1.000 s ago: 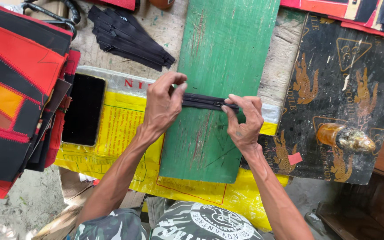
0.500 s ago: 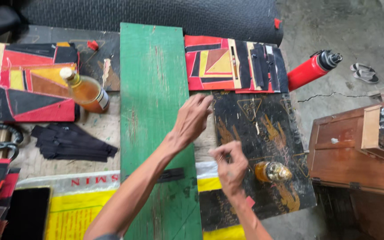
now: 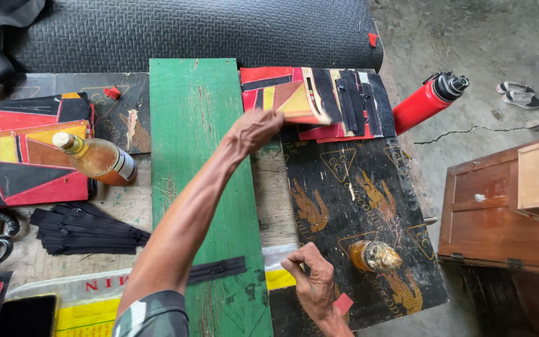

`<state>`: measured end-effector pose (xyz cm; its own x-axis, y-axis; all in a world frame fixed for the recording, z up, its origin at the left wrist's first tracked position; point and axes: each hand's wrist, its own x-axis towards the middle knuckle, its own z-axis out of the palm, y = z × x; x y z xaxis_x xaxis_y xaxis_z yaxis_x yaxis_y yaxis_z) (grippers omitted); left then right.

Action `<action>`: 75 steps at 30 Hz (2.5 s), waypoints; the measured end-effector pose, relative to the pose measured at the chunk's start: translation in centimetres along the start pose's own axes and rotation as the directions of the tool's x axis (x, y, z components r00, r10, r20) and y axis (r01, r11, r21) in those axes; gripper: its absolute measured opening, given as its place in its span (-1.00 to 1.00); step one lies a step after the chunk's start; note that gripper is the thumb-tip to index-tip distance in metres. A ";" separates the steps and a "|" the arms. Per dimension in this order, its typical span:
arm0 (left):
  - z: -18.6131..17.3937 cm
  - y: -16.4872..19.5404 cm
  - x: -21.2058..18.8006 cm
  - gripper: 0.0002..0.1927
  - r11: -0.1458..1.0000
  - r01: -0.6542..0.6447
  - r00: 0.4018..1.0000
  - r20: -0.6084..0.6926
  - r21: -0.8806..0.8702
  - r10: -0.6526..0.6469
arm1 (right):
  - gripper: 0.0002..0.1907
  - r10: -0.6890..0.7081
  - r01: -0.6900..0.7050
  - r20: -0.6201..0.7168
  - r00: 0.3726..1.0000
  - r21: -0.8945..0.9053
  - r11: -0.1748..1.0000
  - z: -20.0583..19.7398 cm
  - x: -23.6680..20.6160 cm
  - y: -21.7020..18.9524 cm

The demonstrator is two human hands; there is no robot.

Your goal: The person attaches zippers to patchwork fabric panels at a workbench. They align a zipper along the top edge of a colorful patchwork piece, press and fold the fabric edge over the zipper tape, smooth it down by hand, then set the finished panel aside and pick up the next panel and zipper to repeat the process.

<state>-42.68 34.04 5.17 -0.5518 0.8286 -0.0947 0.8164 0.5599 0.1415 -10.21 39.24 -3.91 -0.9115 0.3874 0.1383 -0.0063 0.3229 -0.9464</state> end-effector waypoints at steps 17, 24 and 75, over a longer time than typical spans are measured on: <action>7.2 8.9 -40.9 -0.61 -0.334 0.003 0.905 0.144 -0.943 -0.399 | -0.52 0.293 -0.436 0.324 0.900 0.703 0.562 -0.2 -3.3 -5.8; 12.1 9.3 -45.4 -0.54 -0.245 0.152 0.817 0.261 -0.957 -0.515 | -0.54 0.279 -0.490 0.431 0.858 0.522 0.698 5.2 -10.4 -4.3; 17.3 3.2 -43.3 -0.70 -0.152 0.233 0.691 0.274 -0.960 -0.669 | -0.62 0.226 -0.269 0.377 0.898 0.066 0.961 11.7 -2.2 1.6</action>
<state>-13.26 -0.07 -7.31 -0.8809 0.1978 -0.4299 -0.4165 0.1075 0.9028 -12.99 28.81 -9.14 -0.9753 0.0951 -0.1995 0.2121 0.1487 -0.9659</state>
